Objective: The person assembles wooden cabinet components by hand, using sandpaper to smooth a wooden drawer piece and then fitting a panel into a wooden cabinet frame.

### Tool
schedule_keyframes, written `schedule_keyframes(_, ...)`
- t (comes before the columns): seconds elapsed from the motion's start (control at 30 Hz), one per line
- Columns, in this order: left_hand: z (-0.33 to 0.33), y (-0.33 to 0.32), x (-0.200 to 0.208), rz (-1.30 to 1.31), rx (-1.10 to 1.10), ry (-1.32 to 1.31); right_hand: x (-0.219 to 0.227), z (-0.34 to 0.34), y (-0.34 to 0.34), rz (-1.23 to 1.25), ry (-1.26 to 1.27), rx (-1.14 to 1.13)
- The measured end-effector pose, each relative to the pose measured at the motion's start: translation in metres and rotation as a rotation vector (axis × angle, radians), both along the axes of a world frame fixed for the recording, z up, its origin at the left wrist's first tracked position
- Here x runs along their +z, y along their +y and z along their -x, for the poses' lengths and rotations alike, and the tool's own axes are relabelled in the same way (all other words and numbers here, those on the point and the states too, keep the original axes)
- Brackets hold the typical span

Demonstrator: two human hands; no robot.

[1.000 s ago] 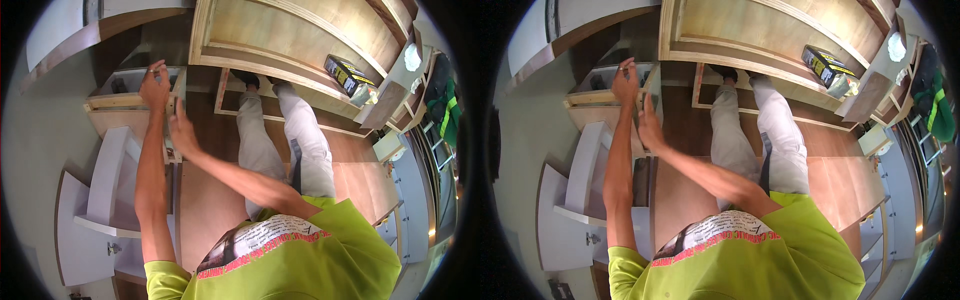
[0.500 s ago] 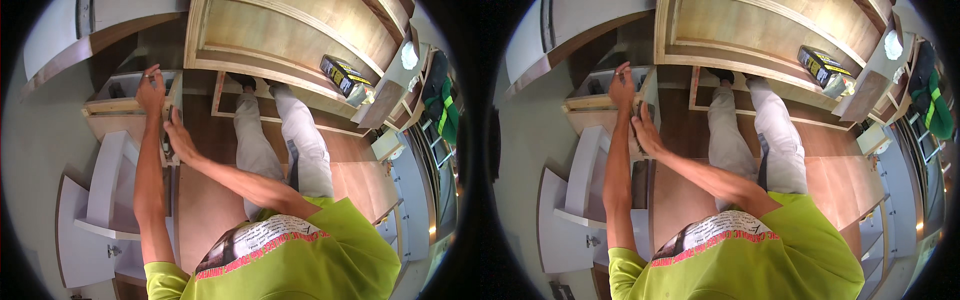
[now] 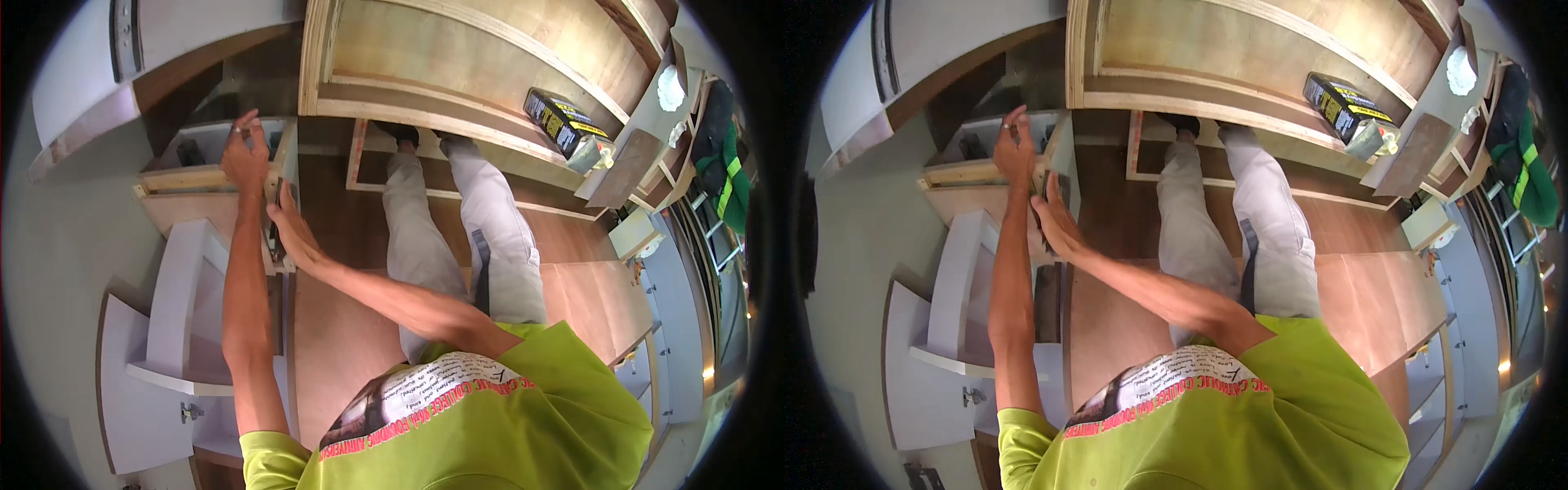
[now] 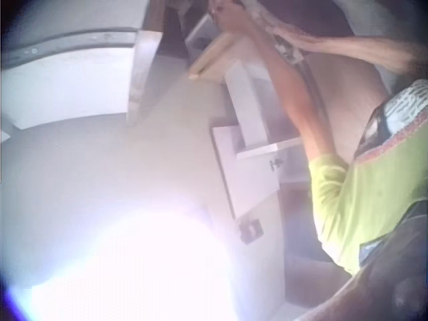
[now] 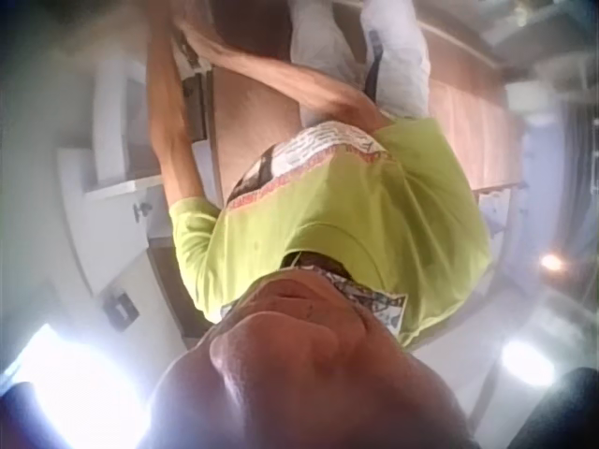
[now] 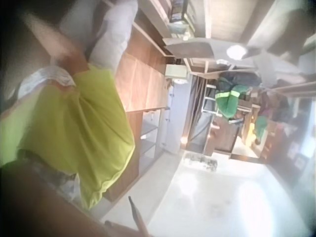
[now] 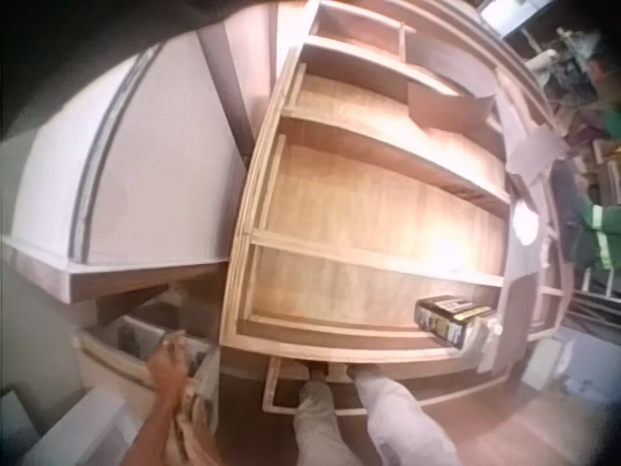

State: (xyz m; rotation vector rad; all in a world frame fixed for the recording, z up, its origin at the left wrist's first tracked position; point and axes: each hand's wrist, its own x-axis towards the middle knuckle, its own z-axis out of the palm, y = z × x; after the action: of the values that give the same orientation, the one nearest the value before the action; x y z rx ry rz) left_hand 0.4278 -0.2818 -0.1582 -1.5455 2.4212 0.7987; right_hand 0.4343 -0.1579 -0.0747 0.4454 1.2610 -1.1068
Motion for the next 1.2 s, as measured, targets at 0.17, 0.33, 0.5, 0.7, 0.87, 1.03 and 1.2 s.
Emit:
schedule_keyframes(0.17,-0.003,-0.004,-0.003,-0.008,0.002,0.038,-0.007,0.003,-0.01,0.021,-0.023,-0.023)
schedule_keyframes(0.33,0.001,-0.003,0.002,-0.051,0.011,0.016,-0.027,0.009,-0.017,0.001,-0.026,-0.136)
schedule_keyframes(0.5,-0.001,-0.001,-0.001,-0.016,-0.006,0.087,0.002,-0.018,0.001,0.05,0.025,-0.027)
schedule_keyframes(0.7,-0.006,0.0,-0.005,-0.016,0.025,-0.011,-0.005,-0.028,0.004,0.094,-0.058,-0.131)
schedule_keyframes(0.87,-0.008,-0.003,-0.005,-0.011,-0.021,0.07,-0.023,-0.02,0.004,0.046,-0.188,-0.219)
schedule_keyframes(1.03,0.003,-0.003,0.003,-0.048,0.01,0.061,-0.013,-0.026,-0.001,-0.01,-0.156,-0.187)
schedule_keyframes(1.2,0.0,-0.003,0.004,0.0,-0.041,0.089,-0.014,-0.045,0.011,0.006,-0.176,-0.22)
